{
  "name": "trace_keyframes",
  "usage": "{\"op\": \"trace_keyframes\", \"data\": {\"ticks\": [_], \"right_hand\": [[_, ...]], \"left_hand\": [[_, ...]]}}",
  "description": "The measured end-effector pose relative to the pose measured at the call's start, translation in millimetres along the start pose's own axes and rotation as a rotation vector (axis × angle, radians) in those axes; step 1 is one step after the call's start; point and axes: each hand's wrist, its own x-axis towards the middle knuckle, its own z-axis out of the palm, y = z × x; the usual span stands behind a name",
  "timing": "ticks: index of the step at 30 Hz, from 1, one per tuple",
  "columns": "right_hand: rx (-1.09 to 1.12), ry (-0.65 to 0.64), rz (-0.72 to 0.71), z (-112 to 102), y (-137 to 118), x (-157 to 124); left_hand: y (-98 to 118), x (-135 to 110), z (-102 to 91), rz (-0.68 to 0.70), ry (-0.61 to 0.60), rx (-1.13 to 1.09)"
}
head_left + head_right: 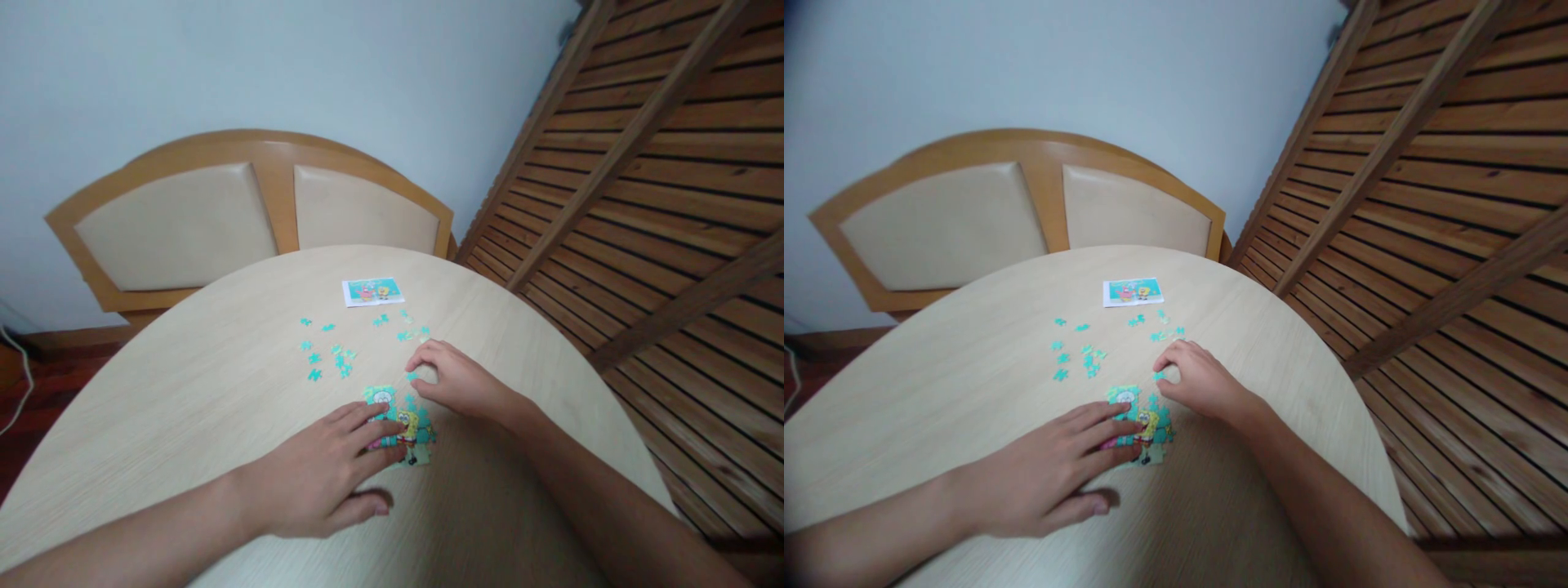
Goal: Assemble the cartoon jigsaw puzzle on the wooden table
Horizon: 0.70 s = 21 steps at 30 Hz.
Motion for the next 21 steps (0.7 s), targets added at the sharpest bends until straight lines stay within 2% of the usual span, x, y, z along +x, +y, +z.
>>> {"op": "trace_keyframes", "data": {"ticks": [8,15,21], "right_hand": [[0.015,0.007,0.034,1,-3,2],[0.312,0.022,0.038,-6,-12,1],[0.394,-0.115,0.037,-6,-24,1]], "left_hand": [[-1,0,0.4,0.003,-0.013,0.018],[-2,1,0.5,0.019,-0.009,0.031],[-3,1,-0.2,0.023,-0.011,0.032]]}}
